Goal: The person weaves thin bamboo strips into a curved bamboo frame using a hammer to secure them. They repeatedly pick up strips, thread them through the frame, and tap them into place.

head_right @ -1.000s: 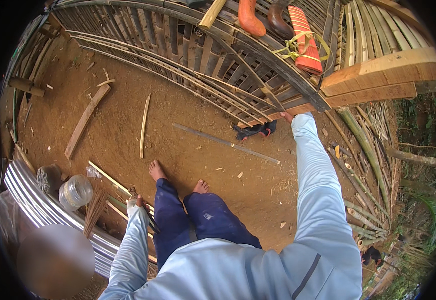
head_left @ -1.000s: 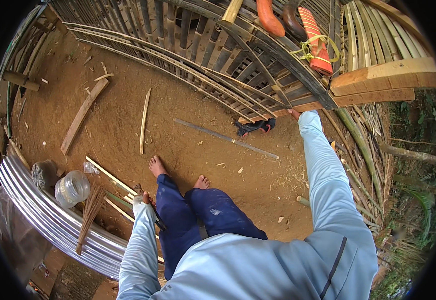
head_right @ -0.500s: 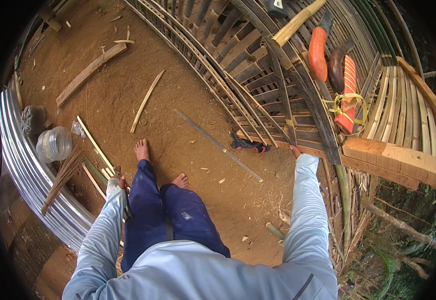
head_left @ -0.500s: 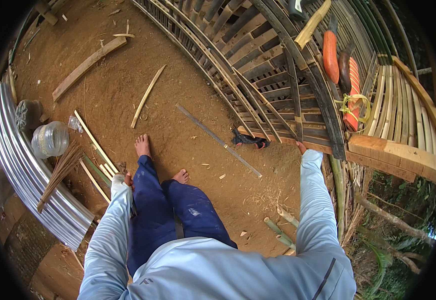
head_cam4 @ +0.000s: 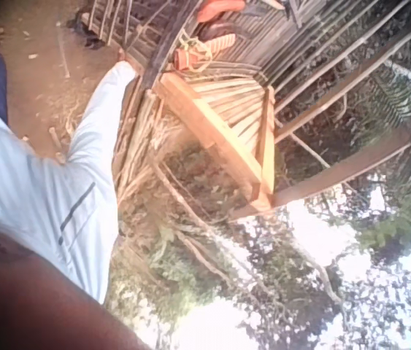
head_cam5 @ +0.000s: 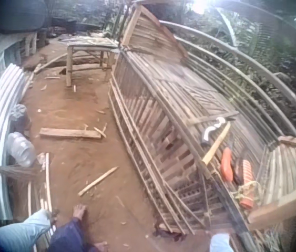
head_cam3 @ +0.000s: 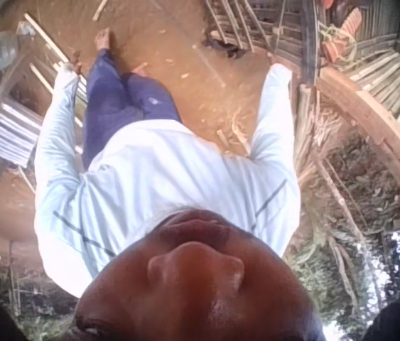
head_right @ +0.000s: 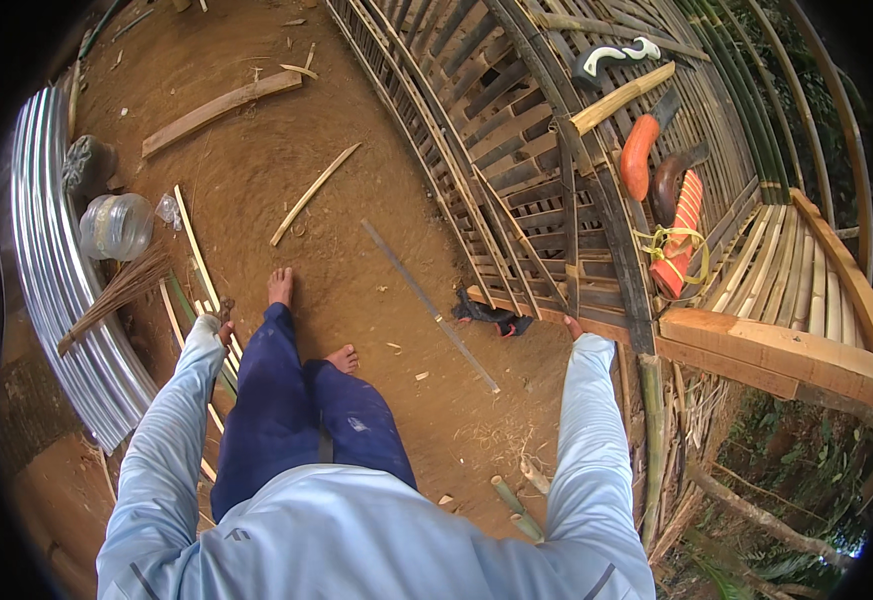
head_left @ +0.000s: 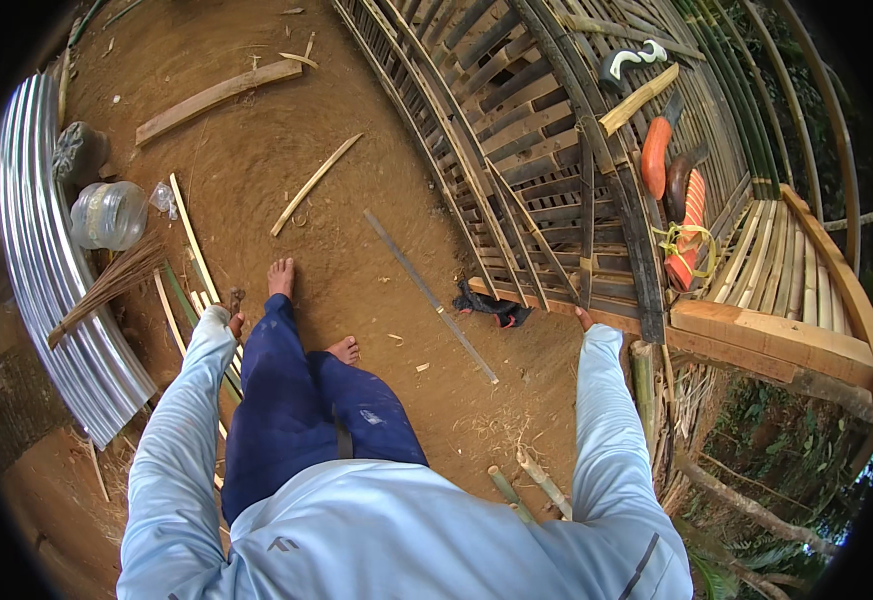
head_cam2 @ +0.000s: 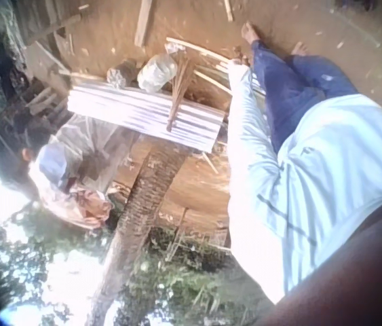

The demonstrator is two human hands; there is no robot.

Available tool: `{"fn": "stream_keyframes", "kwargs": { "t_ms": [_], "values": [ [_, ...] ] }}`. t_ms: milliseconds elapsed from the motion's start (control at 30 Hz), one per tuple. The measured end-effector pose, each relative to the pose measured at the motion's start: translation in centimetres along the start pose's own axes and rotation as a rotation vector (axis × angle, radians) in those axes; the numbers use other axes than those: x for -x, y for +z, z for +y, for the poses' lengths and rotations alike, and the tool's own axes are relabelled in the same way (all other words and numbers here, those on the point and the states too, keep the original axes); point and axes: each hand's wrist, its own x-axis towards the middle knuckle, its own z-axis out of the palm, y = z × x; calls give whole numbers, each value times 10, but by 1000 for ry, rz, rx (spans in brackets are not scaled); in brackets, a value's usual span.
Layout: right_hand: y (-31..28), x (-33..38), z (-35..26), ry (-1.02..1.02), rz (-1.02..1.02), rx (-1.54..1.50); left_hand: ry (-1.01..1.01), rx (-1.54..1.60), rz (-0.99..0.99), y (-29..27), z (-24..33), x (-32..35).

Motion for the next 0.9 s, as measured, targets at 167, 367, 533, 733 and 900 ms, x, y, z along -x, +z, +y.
{"fn": "stream_keyframes", "kwargs": {
  "t_ms": [167,367,533,733,900],
  "values": [
    [-29,41,-59,184,-329,-60,-151,82,66,-25,-53,37],
    [92,122,-50,-92,-754,-119,-411,449,5,1,-172,68],
    [48,212,-148,-463,-853,141,-710,648,39,43,-225,113],
    [35,180,-234,-537,-644,-26,-296,110,53,77,-262,138],
    [12,203,-276,-578,-564,-279,-196,629,190,73,-240,143]
  ]
}}
